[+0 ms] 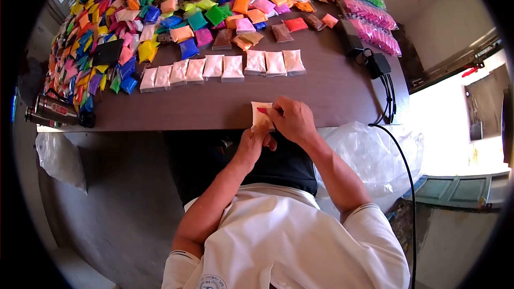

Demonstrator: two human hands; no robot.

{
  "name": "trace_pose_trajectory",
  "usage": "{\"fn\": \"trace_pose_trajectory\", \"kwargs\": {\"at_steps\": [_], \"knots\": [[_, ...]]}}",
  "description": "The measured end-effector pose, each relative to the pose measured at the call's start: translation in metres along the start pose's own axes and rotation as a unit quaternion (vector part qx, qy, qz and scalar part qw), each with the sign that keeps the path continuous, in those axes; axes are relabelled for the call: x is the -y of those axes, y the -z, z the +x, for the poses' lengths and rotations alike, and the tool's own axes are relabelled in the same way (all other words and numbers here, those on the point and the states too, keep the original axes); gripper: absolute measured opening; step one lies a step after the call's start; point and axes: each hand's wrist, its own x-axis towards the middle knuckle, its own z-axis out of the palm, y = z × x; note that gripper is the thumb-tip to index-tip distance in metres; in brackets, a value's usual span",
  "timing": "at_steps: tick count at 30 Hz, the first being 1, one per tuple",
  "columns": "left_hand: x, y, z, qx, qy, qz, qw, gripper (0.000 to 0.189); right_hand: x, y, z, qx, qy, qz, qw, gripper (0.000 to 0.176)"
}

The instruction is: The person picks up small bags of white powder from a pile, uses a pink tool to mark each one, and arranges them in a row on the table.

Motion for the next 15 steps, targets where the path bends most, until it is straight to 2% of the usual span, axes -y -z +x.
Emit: {"fn": "trace_pose_trajectory", "kwargs": {"at_steps": [4, 11, 13, 15], "knots": [[-0.001, 0.002, -0.001, 0.013, -0.046, 0.032, 0.998, 0.052, -0.002, -0.002, 0.005, -0.012, 0.004, -0.025, 1.000, 0.016], [0.007, 0.006, 0.001, 0.027, -0.045, 0.014, 0.999, 0.051, -0.002, 0.000, 0.008, -0.042, -0.018, -0.067, 0.997, 0.015], [0.008, 0.008, -0.001, 0.032, -0.037, 0.013, 0.999, 0.050, -0.005, 0.002, 0.008, -0.080, -0.015, -0.033, 0.996, 0.015], [0.010, 0.010, 0.000, 0.029, -0.043, 0.017, 0.998, 0.050, -0.004, 0.011, 0.007, -0.054, -0.005, 0.016, 0.998, 0.015]]}}
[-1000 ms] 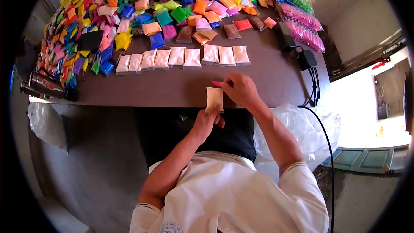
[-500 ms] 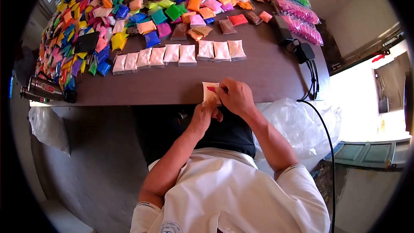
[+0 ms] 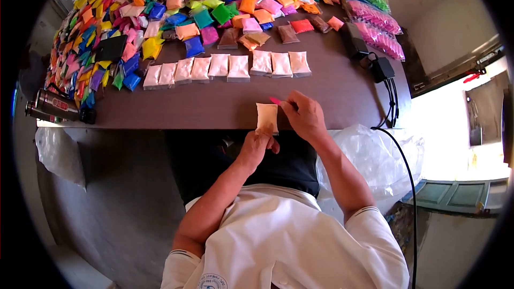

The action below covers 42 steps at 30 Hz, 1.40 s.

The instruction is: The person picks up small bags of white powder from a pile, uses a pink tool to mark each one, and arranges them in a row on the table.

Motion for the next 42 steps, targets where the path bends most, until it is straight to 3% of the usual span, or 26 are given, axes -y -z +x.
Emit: {"fn": "trace_pose_trajectory", "kwargs": {"at_steps": [2, 4, 9, 12, 14, 17, 20, 27, 30, 32, 40, 42], "knots": [[0.001, -0.001, -0.002, 0.002, 0.001, 0.004, 1.000, 0.050, 0.003, 0.003, -0.007, 0.026, -0.001, 0.048, 0.998, 0.015], [-0.009, -0.006, -0.001, -0.007, 0.034, 0.010, 0.999, 0.050, 0.009, 0.001, -0.013, 0.060, 0.068, 0.011, 0.996, 0.015], [-0.008, -0.009, 0.001, -0.034, 0.035, -0.012, 0.999, 0.048, 0.001, -0.005, 0.001, 0.022, 0.084, -0.063, 0.994, 0.017], [-0.004, -0.006, 0.002, -0.031, 0.017, -0.009, 0.999, 0.047, -0.005, 0.002, 0.017, -0.046, 0.060, -0.107, 0.991, 0.017], [0.002, -0.005, -0.005, -0.030, 0.034, -0.015, 0.999, 0.047, 0.006, 0.010, 0.004, 0.023, -0.003, -0.006, 1.000, 0.018], [-0.006, -0.010, 0.000, -0.023, 0.039, -0.012, 0.999, 0.045, 0.018, 0.002, -0.006, 0.025, 0.003, 0.005, 1.000, 0.023], [-0.009, -0.013, 0.000, -0.055, 0.057, -0.013, 0.997, 0.041, 0.035, 0.001, -0.005, 0.099, -0.061, -0.030, 0.993, 0.029], [-0.006, -0.015, -0.002, -0.060, 0.025, 0.027, 0.997, 0.039, 0.038, -0.007, -0.002, 0.104, -0.082, -0.059, 0.989, 0.034], [-0.011, -0.009, -0.004, -0.035, 0.014, 0.045, 0.998, 0.040, 0.023, -0.009, 0.000, 0.090, -0.076, 0.019, 0.993, 0.031], [-0.012, -0.005, -0.006, -0.007, 0.006, 0.045, 0.999, 0.041, 0.010, -0.011, 0.003, 0.070, -0.094, 0.209, 0.971, 0.027], [-0.003, 0.001, -0.004, 0.004, 0.036, -0.198, 0.980, 0.046, 0.008, -0.011, 0.007, 0.115, -0.076, 0.207, 0.969, 0.019], [-0.007, -0.002, -0.003, -0.005, 0.049, -0.198, 0.979, 0.050, 0.010, -0.011, 0.004, 0.120, -0.076, 0.216, 0.966, 0.020]]}}
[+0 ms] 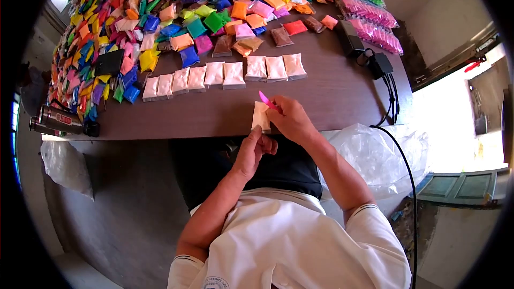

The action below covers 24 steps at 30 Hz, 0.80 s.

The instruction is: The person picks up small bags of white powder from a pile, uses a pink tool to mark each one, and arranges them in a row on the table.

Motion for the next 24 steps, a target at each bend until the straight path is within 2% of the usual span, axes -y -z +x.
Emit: {"fn": "trace_pose_trajectory", "kwargs": {"at_steps": [2, 5, 11, 15, 17, 18, 20, 24], "knots": [[0.001, 0.001, 0.001, -0.011, 0.012, 0.000, 1.000, 0.054, 0.005, -0.001, -0.006, -0.071, 0.058, -0.270, 0.958, 0.023], [0.005, 0.006, 0.006, -0.035, 0.005, 0.044, 0.998, 0.056, 0.001, 0.009, -0.004, -0.031, 0.039, -0.241, 0.969, 0.028], [0.008, 0.004, 0.007, -0.066, 0.017, 0.052, 0.996, 0.053, -0.001, 0.020, -0.008, -0.045, 0.030, -0.121, 0.991, 0.033], [0.009, 0.003, 0.009, -0.078, 0.001, 0.048, 0.996, 0.053, -0.006, 0.018, -0.006, -0.010, 0.033, -0.141, 0.989, 0.034], [0.010, 0.004, 0.010, -0.084, -0.001, 0.051, 0.995, 0.053, -0.007, 0.014, -0.008, -0.017, 0.066, -0.227, 0.972, 0.036], [0.010, 0.005, 0.011, -0.091, 0.004, 0.072, 0.993, 0.054, -0.006, 0.014, -0.008, -0.018, 0.066, -0.226, 0.972, 0.036], [0.010, 0.005, 0.012, -0.099, 0.008, 0.093, 0.991, 0.055, -0.001, 0.018, -0.009, -0.043, 0.064, -0.129, 0.989, 0.033], [0.007, 0.000, 0.009, -0.109, -0.020, 0.161, 0.981, 0.059, 0.002, 0.023, -0.010, -0.043, 0.014, -0.078, 0.996, 0.027]]}}
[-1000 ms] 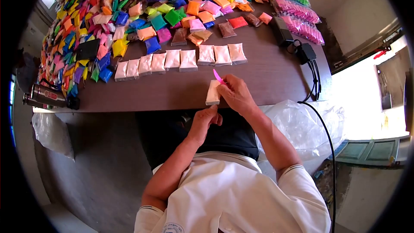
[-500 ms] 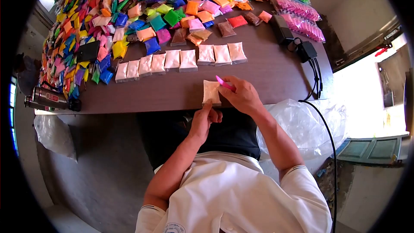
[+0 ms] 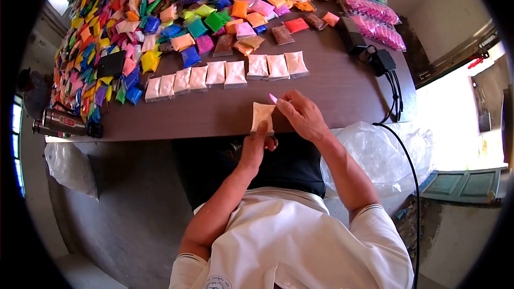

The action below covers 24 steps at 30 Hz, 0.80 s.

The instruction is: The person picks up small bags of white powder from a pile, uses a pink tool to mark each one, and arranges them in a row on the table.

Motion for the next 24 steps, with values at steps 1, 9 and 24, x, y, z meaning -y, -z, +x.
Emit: {"fn": "trace_pose_trajectory", "kwargs": {"at_steps": [1, 9, 24], "knots": [[0.000, 0.000, 0.000, -0.002, -0.008, 0.018, 1.000, 0.061, -0.002, 0.000, 0.001, 0.002, 0.010, -0.009, 1.000, 0.026], [0.000, -0.001, 0.001, -0.006, -0.002, 0.036, 0.999, 0.059, 0.002, -0.022, -0.011, -0.018, 0.115, -0.128, 0.985, 0.012], [-0.008, -0.006, -0.003, -0.002, -0.010, 0.051, 0.999, 0.050, -0.002, -0.026, -0.013, -0.034, 0.164, -0.171, 0.971, 0.013]]}}
